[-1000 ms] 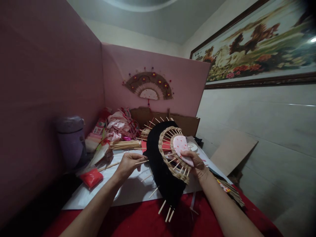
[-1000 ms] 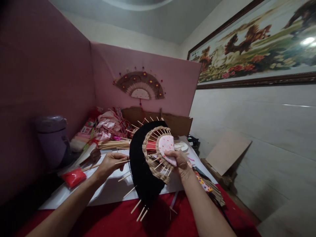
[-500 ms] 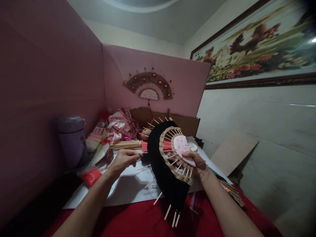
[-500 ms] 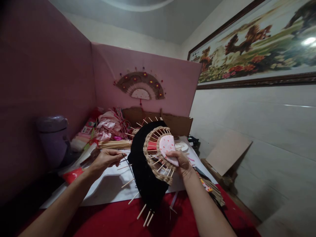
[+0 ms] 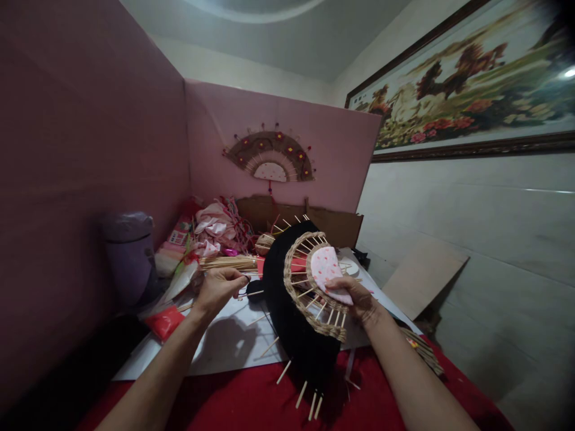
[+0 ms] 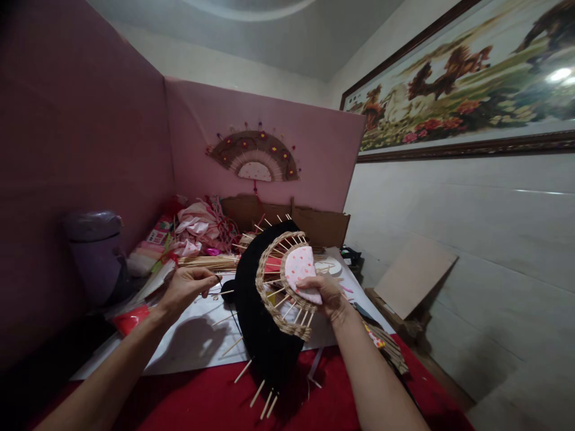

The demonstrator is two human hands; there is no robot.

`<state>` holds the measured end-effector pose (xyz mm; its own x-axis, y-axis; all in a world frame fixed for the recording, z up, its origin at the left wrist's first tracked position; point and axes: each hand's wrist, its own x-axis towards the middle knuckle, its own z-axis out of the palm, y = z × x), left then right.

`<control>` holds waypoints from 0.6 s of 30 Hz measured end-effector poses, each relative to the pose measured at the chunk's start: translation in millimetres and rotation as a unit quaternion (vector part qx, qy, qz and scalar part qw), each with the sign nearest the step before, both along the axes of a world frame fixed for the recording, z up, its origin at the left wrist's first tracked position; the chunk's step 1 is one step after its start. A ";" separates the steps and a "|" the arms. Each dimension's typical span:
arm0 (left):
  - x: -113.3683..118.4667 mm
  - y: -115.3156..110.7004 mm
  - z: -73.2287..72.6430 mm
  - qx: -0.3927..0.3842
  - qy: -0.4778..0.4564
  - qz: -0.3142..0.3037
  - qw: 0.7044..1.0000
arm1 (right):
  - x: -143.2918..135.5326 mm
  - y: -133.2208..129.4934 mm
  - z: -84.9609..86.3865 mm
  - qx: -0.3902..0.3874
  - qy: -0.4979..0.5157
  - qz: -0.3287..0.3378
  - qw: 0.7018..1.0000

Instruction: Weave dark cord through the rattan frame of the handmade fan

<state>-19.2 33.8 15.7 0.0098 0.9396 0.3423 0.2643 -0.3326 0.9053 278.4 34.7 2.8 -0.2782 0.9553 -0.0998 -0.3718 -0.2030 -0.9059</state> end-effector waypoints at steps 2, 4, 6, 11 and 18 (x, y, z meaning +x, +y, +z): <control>-1.0 0.9 0.1 0.006 -0.014 0.004 1.000 | 1.0 -1.1 0.8 -0.009 -0.007 0.004 1.000; -2.5 1.2 1.3 -0.008 -0.051 0.001 0.999 | 2.2 -2.2 1.3 -0.012 -0.015 0.017 1.000; -4.3 0.7 3.0 -0.040 -0.097 -0.010 0.994 | 3.4 -2.8 1.1 -0.013 -0.020 0.041 0.999; -9.6 -2.3 5.1 -0.125 -0.222 -0.128 0.958 | 6.0 -2.7 -0.4 -0.010 -0.010 0.084 0.996; -15.7 -1.5 3.4 -0.202 -0.374 -0.181 0.887 | 7.3 -3.9 -1.2 0.021 0.014 0.077 0.997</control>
<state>-34.9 32.3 19.0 0.2483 0.9685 0.0169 -0.5182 0.1181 0.8471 285.6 30.8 1.6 -0.4238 0.9043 -0.0505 -0.3643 -0.2212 -0.9046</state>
